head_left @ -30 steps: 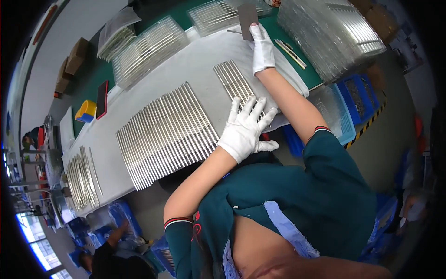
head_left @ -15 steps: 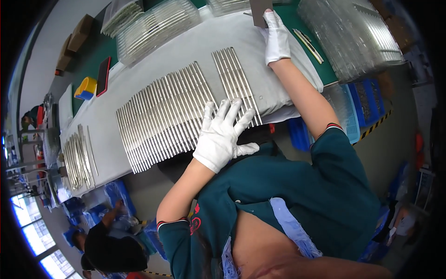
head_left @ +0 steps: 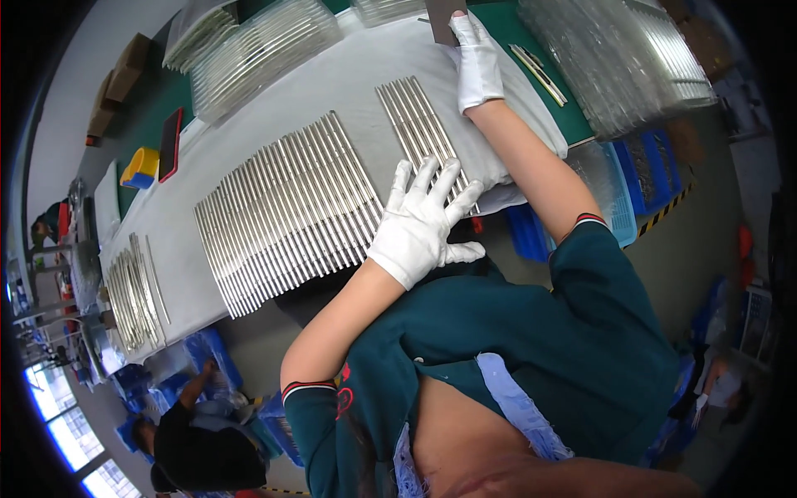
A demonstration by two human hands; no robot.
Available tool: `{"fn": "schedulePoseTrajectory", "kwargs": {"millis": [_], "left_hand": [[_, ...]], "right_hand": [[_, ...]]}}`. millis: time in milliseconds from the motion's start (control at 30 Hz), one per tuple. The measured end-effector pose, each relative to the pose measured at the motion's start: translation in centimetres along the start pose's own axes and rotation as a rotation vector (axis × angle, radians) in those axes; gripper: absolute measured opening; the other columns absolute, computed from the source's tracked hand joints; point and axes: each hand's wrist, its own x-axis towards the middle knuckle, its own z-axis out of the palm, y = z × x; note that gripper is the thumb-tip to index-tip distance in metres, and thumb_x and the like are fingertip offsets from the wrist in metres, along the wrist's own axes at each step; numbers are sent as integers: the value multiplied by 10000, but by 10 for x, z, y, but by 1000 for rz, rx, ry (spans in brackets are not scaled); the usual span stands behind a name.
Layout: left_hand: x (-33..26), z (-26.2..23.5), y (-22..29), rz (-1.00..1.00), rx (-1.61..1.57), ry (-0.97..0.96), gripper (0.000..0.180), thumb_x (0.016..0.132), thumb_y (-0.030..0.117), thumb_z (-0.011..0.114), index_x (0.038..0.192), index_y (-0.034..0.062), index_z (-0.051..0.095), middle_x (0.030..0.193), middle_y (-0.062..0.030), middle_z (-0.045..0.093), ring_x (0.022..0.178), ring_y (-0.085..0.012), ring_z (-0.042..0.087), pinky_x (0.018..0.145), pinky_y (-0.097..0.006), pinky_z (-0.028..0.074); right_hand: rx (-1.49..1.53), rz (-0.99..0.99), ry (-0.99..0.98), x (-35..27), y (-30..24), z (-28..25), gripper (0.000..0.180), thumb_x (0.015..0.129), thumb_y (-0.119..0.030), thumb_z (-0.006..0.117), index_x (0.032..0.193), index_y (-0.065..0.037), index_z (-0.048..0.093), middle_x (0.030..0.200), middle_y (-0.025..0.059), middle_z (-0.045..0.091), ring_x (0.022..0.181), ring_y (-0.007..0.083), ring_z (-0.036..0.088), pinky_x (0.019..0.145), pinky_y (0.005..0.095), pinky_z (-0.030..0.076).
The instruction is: The worker arranges rows of metal bars on a table and uses a hand-held sanding block to smooth the ends of the bars.
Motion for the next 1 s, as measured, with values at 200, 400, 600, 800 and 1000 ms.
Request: {"fn": "schedulePoseTrajectory", "kwargs": {"millis": [200, 400, 600, 800, 1000], "left_hand": [[-3, -2, 0, -25, 44, -19, 943, 770, 725, 687, 1544, 238, 455, 1562, -189, 427, 1448, -427, 389, 1201, -646, 234], [-40, -15, -7, -149, 92, 35, 896, 760, 658, 734, 1489, 189, 505, 1494, -150, 505, 1404, -385, 450, 1182, -647, 240], [-49, -12, -8, -229, 155, 137, 786, 859, 577, 694, 1447, 83, 528, 1457, -144, 557, 1369, -337, 509, 1178, -600, 281], [-45, 0, -3, -263, 166, 203, 698, 832, 339, 774, 1432, 85, 522, 1425, -113, 570, 1338, -299, 531, 1180, -525, 328], [-46, 4, -3, -273, 186, 237, 686, 809, 257, 775, 1428, 97, 527, 1427, -101, 566, 1333, -283, 529, 1172, -519, 345]], "right_hand": [[42, -209, -77, 1, 3, 3, 571, 1047, -309, 603, 1557, -111, 438, 1375, 21, 598, 1075, 122, 608, 798, 257, 554], [-3, -51, -83, 1, 1, 0, 586, 1023, -288, 638, 1530, -59, 455, 1391, 56, 586, 1199, 161, 575, 970, 285, 509], [-895, -344, -237, -3, 9, 3, 753, 909, -546, 713, 1489, -97, 541, 1378, 138, 639, 1276, 253, 602, 1090, 346, 460], [-1599, -683, -348, -6, 15, 4, 873, 829, -700, 681, 1473, -123, 562, 1441, 161, 592, 1398, 348, 478, 1181, 443, 351], [-1634, -504, -280, -4, 4, 1, 817, 836, -655, 719, 1418, -94, 601, 1366, 153, 646, 1308, 339, 555, 1134, 421, 409]]}}
